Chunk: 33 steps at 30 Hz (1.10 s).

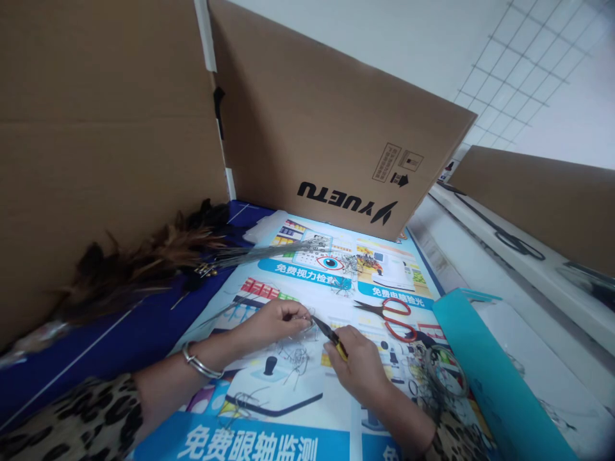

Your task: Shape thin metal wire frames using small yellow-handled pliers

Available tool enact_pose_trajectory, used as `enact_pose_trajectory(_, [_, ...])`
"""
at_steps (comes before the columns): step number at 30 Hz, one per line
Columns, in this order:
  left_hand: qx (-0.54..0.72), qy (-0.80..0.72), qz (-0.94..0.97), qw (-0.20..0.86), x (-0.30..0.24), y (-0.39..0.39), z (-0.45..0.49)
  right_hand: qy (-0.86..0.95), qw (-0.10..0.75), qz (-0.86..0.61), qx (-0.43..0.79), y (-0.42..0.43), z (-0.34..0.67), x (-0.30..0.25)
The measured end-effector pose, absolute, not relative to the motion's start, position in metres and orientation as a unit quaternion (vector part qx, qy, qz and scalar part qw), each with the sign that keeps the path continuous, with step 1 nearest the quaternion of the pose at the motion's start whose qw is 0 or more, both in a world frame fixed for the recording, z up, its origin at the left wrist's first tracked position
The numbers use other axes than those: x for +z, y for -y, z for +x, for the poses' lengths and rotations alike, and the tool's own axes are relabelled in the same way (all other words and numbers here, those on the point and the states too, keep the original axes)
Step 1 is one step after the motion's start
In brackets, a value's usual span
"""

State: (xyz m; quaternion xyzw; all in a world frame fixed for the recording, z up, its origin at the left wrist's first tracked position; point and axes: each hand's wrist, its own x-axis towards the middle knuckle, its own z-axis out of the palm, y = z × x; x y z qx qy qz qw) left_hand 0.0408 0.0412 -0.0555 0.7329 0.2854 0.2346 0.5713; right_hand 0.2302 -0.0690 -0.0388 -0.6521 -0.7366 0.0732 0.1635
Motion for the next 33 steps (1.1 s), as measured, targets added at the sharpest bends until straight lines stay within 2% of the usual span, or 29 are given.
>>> enact_pose_trajectory(14, [0.257, -0.292, 0.71, 0.587, -0.0571, -0.0405, 0.041, 0.739, 0.162, -0.648, 0.091, 0.0696, 0.2304, -0.0346])
enact_pose_trajectory(33, [0.281, -0.307, 0.785, 0.459, -0.0579, -0.038, 0.0417, 0.753, 0.131, -0.645, 0.021, 0.0706, 0.2291, -0.0382])
